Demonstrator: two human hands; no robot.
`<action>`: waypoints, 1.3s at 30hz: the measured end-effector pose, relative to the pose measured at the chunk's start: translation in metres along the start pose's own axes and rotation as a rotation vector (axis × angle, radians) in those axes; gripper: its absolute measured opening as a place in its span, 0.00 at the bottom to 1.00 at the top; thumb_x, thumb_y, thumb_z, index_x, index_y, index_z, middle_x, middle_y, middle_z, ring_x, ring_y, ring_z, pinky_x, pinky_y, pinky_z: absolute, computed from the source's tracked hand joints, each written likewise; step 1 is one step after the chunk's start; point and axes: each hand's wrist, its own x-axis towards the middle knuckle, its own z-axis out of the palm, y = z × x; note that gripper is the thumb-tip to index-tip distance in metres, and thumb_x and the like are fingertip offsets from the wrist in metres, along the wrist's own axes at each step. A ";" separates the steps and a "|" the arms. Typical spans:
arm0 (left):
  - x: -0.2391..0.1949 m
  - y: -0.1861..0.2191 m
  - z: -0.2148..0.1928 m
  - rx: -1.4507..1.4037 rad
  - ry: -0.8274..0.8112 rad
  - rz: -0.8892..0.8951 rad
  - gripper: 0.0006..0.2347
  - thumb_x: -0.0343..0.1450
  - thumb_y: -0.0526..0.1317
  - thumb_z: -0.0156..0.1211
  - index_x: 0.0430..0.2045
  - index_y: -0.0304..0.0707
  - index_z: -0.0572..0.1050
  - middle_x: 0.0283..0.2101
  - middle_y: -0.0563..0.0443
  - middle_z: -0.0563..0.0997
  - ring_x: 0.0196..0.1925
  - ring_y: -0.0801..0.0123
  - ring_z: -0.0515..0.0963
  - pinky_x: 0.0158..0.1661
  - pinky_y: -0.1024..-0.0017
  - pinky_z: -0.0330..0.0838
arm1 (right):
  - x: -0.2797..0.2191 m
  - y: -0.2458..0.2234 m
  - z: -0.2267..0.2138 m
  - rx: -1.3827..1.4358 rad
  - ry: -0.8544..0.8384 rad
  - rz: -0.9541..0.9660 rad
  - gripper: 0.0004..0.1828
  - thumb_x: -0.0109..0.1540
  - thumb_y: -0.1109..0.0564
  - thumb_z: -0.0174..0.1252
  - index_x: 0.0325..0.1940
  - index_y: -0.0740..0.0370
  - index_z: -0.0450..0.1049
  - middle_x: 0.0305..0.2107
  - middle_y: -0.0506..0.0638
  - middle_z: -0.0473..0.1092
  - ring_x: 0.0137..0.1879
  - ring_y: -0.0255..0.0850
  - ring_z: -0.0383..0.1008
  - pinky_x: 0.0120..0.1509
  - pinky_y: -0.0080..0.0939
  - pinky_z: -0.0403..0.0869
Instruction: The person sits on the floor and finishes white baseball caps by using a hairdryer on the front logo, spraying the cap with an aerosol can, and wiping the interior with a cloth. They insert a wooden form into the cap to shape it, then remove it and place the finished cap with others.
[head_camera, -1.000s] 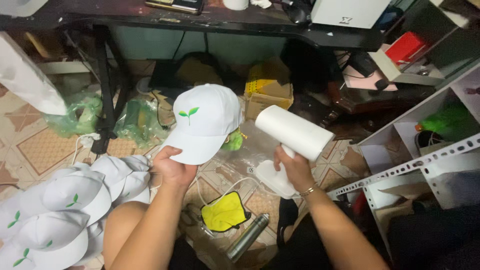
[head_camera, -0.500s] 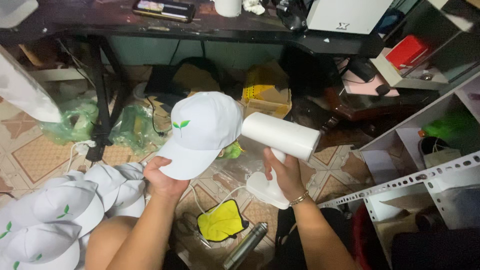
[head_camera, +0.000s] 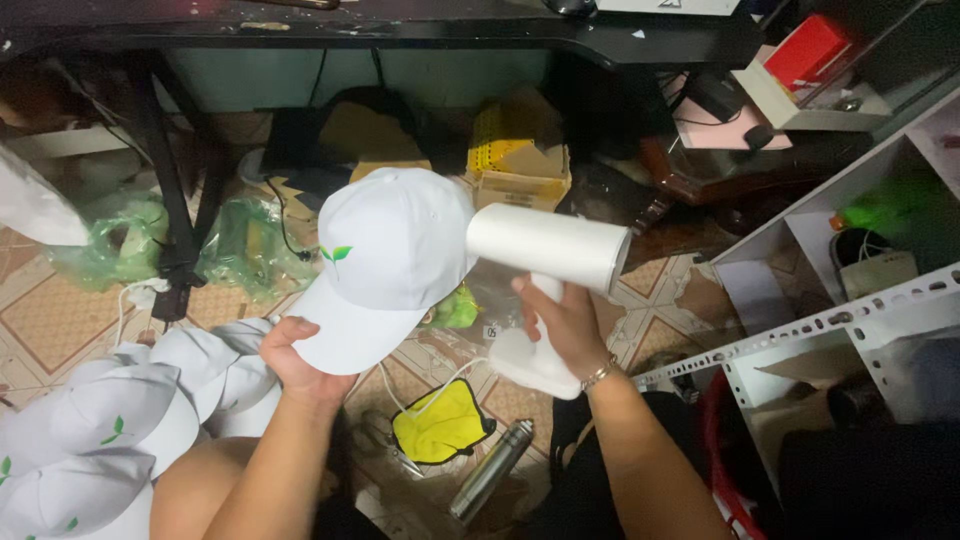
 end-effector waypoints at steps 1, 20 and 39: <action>0.001 0.000 0.001 -0.002 -0.006 0.001 0.40 0.52 0.41 0.52 0.64 0.19 0.62 0.64 0.30 0.72 0.66 0.40 0.71 0.69 0.51 0.62 | -0.001 0.002 -0.001 -0.035 -0.054 -0.014 0.11 0.64 0.55 0.60 0.40 0.66 0.70 0.17 0.45 0.66 0.17 0.31 0.65 0.19 0.34 0.64; -0.006 -0.002 0.010 0.046 0.008 0.004 0.43 0.52 0.42 0.53 0.68 0.19 0.59 0.67 0.30 0.69 0.69 0.39 0.68 0.70 0.50 0.59 | -0.013 0.011 -0.006 -0.341 0.029 0.109 0.18 0.60 0.51 0.68 0.49 0.63 0.78 0.25 0.48 0.74 0.19 0.30 0.67 0.21 0.30 0.66; -0.010 -0.015 0.004 0.072 0.047 -0.044 0.41 0.52 0.41 0.51 0.65 0.19 0.62 0.64 0.31 0.72 0.66 0.40 0.72 0.67 0.52 0.64 | -0.020 0.009 -0.018 -0.646 -0.064 -0.906 0.20 0.71 0.49 0.61 0.55 0.68 0.68 0.45 0.59 0.72 0.47 0.45 0.76 0.48 0.44 0.75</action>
